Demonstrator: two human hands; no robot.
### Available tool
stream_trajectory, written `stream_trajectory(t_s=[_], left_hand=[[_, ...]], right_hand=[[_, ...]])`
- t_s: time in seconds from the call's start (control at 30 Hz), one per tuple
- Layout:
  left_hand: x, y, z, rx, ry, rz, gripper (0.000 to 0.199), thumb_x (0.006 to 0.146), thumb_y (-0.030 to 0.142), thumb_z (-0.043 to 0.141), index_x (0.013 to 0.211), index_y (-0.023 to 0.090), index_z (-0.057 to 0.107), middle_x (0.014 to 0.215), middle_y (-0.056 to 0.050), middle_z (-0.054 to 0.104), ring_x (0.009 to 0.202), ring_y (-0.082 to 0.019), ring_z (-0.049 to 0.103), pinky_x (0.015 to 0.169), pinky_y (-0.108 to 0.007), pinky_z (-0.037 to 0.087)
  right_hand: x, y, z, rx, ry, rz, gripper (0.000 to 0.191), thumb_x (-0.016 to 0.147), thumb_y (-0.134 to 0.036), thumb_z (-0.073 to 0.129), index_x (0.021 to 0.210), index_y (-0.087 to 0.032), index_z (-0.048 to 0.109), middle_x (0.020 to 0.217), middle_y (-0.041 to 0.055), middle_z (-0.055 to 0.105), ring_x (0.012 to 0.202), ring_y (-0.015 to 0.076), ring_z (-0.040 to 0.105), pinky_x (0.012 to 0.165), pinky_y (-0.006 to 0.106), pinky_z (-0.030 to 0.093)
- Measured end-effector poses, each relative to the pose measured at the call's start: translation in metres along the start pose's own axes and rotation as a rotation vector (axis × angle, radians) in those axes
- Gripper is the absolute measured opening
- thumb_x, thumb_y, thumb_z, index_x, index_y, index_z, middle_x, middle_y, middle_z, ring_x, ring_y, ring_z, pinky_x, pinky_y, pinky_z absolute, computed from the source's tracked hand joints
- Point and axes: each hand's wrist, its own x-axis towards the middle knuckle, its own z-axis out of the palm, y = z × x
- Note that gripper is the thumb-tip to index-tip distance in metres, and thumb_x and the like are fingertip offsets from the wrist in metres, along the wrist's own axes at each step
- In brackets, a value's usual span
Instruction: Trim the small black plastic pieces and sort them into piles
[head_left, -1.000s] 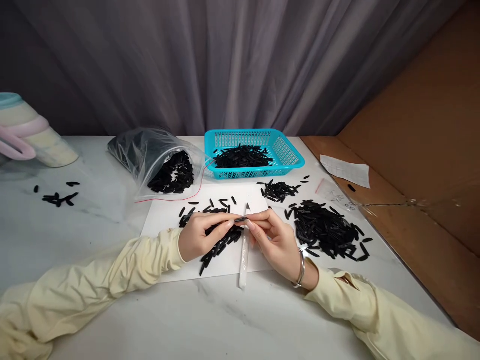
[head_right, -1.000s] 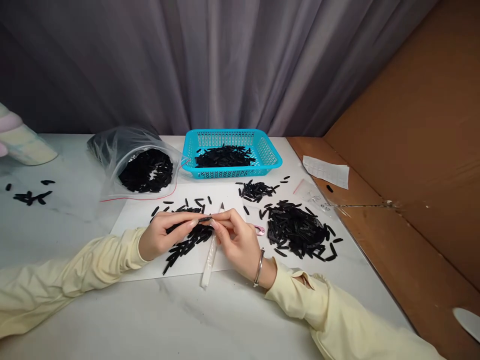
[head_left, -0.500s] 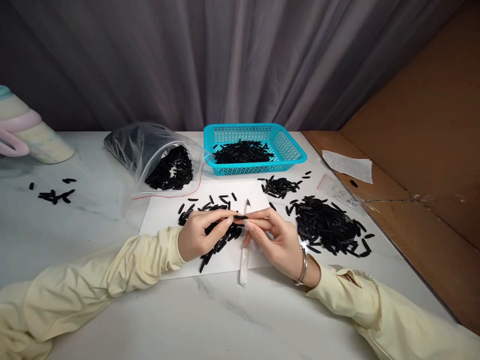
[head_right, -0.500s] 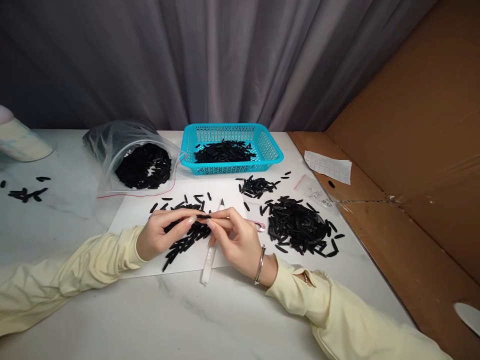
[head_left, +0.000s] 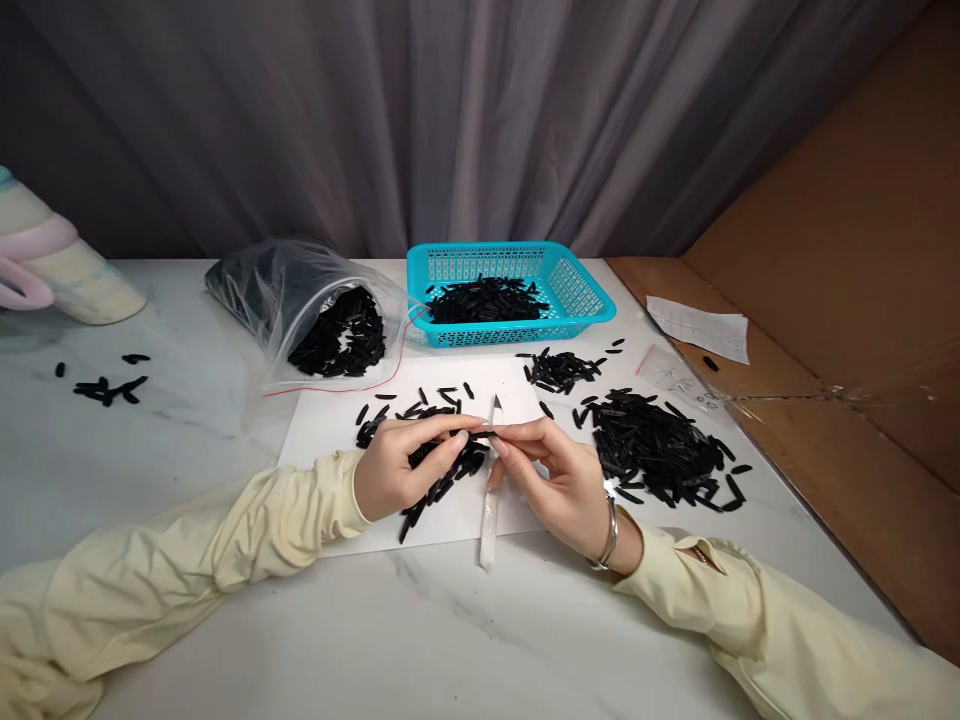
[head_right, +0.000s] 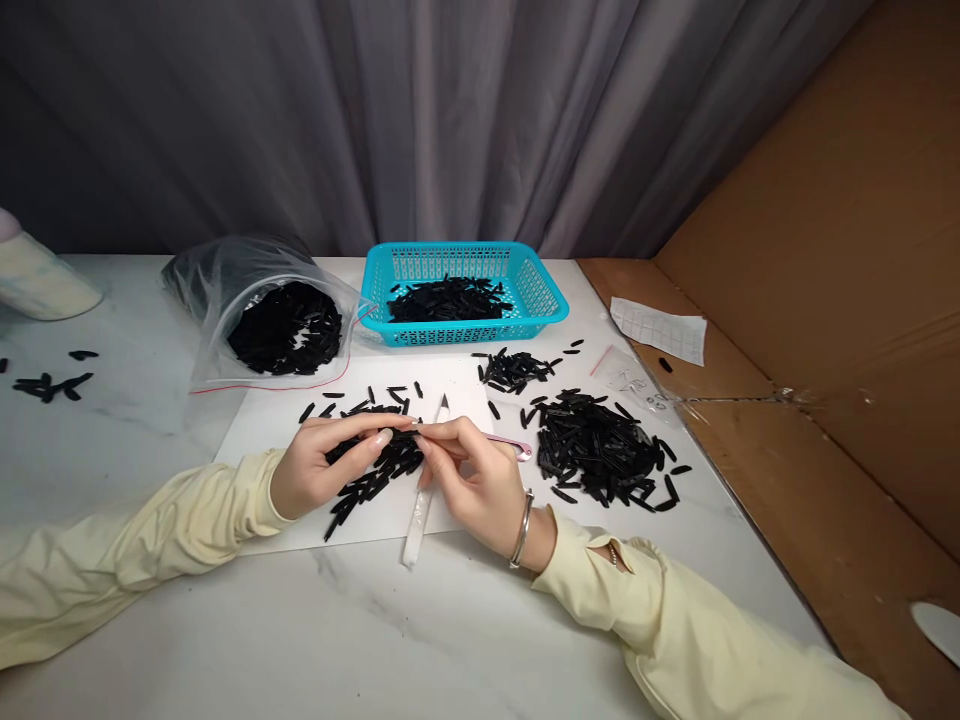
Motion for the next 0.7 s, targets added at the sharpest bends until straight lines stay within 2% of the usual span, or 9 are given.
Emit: stream_trajectory(t_s=[0.3,0.5,0.7], left_hand=[[-0.0008,-0.0027,0.0019,0.018,0.028,0.057,0.027,0.082,0.015,0.049,0.106,0.014,0.062,0.083,-0.003,0.071,0.055,-0.006,0.059,0.054,-0.014,0.047],[0.001,0.0005,0.0009,0.047,0.035,0.094,0.027,0.081,0.014,0.049,0.105,0.015,0.063,0.079,-0.002,0.071,0.052,-0.005,0.058,0.053,-0.013,0.047],[0.0033,0.0034,-0.0001,0.077,0.033,0.1,0.023,0.08,0.012,0.049,0.096,0.012,0.065,0.067,-0.002,0.068,0.048,-0.006,0.055,0.05,-0.013,0.046]], right_hand=[[-0.0004,0.0032,-0.0001,-0.021,0.01,0.039,0.003,0.086,-0.022,0.052,0.088,-0.02,0.052,0.058,-0.0007,0.067,0.053,0.0138,0.062,0.058,0.028,0.049],[0.0007,0.0017,0.0002,-0.062,0.01,0.029,0.004,0.085,-0.023,0.053,0.082,-0.021,0.051,0.056,-0.0011,0.067,0.052,0.0132,0.061,0.056,0.027,0.049],[0.001,0.0003,0.0015,-0.03,0.003,0.014,0.004,0.083,-0.021,0.055,0.081,-0.02,0.051,0.056,-0.0004,0.067,0.051,0.0138,0.062,0.053,0.027,0.05]])
